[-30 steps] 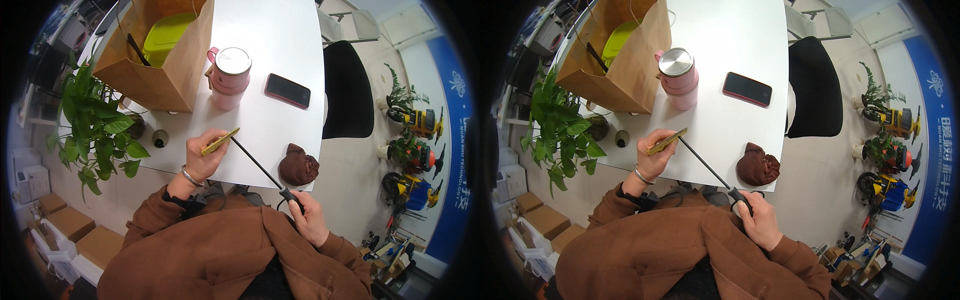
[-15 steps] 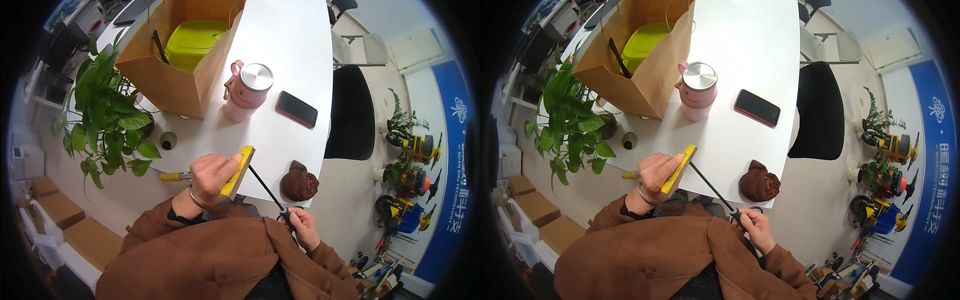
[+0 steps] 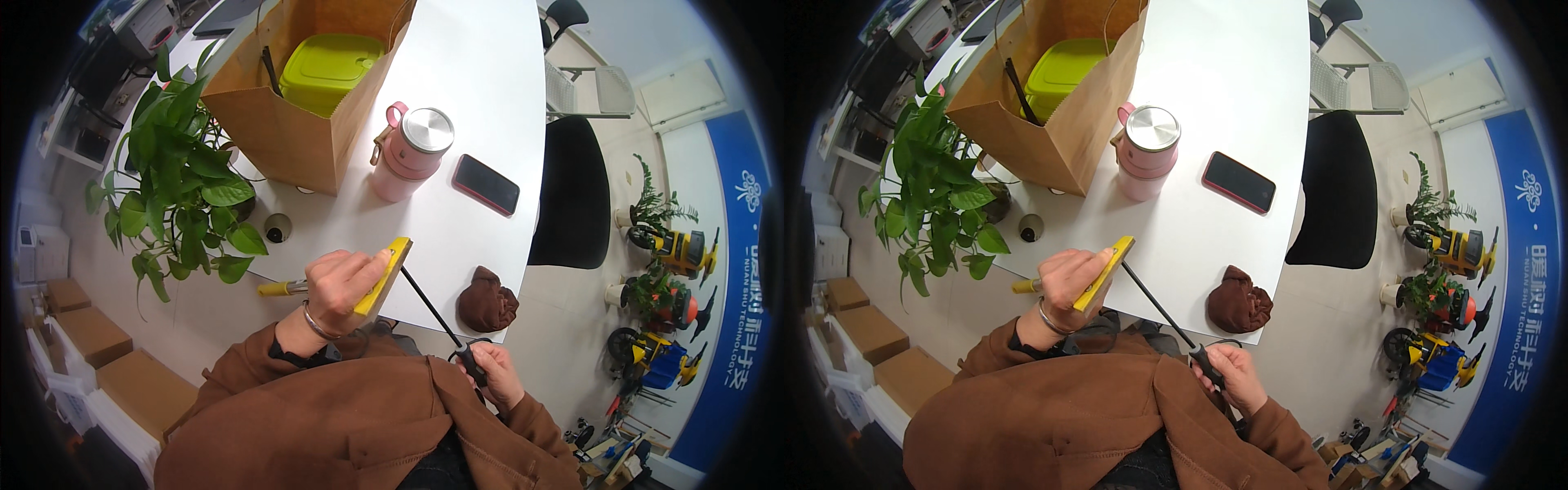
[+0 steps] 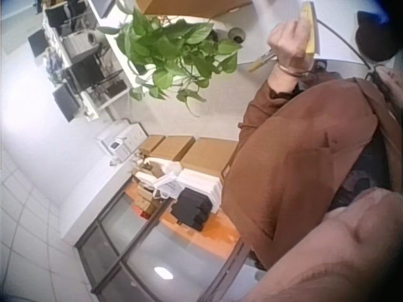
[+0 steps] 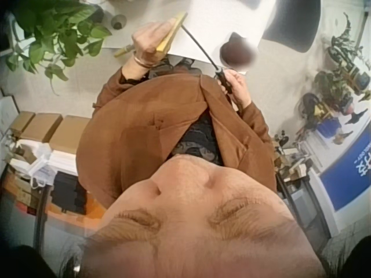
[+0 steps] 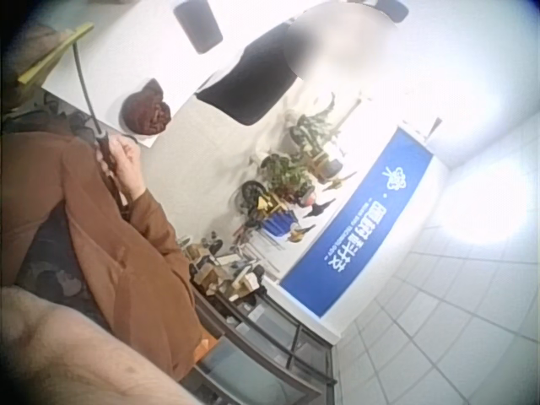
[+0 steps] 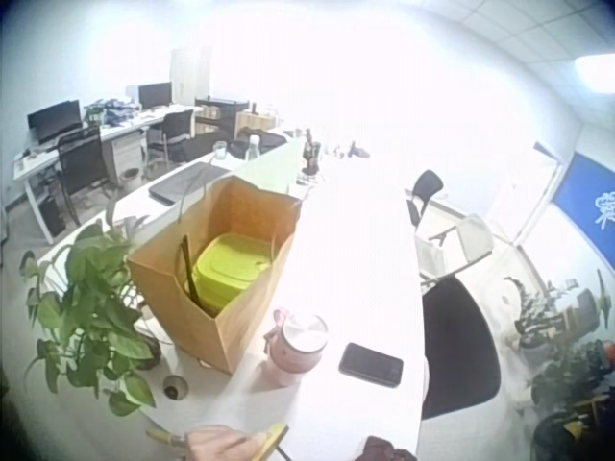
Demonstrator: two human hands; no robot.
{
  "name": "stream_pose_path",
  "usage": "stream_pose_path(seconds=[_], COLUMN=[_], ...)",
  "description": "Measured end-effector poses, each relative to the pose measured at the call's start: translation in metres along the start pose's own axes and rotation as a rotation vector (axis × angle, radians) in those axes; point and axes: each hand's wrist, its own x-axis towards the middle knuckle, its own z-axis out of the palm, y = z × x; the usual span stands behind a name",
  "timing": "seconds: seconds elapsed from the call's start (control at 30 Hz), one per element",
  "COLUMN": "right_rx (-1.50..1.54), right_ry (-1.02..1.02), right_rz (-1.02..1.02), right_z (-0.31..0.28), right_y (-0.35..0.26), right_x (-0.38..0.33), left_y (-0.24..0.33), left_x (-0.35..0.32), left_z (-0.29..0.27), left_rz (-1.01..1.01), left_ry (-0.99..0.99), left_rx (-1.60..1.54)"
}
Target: The person assembles a yellow handheld tool by inserting a metal rod into its head and tightening it with a screwdriver. They repeatedly adjust the rod and re-tighten the screw while holding the tool over a white desk.
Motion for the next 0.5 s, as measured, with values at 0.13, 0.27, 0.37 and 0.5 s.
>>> stream_pose_path(seconds=[0.13,0.27,0.37,0.5], right_rx=[-0.529,-0.432,-0.184,-0.310], right_ry=[0.212,0.225,0.122,0.185], right_rz=[-0.285,-0.227,-0.087,-0.175], right_z=[0.011,0.012,0.002,0.003], right_y=[0.001,0.001,0.000,0.007], right_x=[-0.004,-0.008,-0.004,0.000], left_y=[0.001,-0.002,-0.003,-0.003], left_x=[-0.002,-0.003,-0.003,-0.003], left_z=[0.000,0.004,0.002,0.002], left_rz=[-0.010,-0.037,-0.037,-0.046], left_ry=[-0.021,0.012,0.007,-0.011], left_rx=[0.024,-0.022,-0.041,-0.045])
